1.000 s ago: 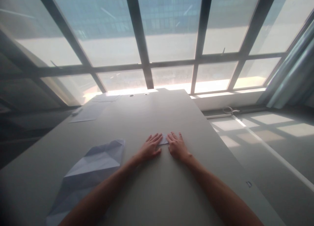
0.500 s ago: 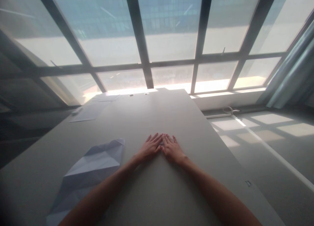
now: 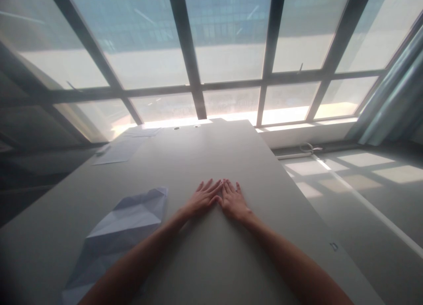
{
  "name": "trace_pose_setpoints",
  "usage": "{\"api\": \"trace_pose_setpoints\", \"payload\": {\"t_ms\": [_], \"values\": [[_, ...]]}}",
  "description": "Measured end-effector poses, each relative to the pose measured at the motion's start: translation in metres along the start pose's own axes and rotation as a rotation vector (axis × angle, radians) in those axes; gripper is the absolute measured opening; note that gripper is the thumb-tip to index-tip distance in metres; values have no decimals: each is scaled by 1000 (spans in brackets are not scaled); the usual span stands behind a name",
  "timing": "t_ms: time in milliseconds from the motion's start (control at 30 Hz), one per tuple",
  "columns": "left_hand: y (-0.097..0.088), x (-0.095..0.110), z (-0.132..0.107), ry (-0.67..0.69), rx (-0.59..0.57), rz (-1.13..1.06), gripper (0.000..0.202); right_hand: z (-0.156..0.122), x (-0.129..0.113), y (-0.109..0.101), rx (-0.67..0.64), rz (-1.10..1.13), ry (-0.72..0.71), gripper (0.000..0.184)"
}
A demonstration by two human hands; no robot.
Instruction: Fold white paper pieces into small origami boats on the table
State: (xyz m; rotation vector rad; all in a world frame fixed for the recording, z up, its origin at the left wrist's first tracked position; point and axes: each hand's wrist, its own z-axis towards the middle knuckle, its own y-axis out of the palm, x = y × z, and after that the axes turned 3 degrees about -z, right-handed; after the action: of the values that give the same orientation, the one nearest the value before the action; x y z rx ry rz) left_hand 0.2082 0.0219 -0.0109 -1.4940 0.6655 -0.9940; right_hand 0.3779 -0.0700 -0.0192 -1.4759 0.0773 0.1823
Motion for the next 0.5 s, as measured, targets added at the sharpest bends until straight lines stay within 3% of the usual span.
{"api": "trace_pose_setpoints", "payload": {"t_ms": [133,333,500], "values": [[3,4,1,-66,42,-9,53,1,-1,2,41,10,46,63],[-1,8,8,-155,104,-76,51,6,-1,1,95,61,273,63],[-6,7,9,-164,196,-122,39,5,3,-1,112,92,266,60]]}}
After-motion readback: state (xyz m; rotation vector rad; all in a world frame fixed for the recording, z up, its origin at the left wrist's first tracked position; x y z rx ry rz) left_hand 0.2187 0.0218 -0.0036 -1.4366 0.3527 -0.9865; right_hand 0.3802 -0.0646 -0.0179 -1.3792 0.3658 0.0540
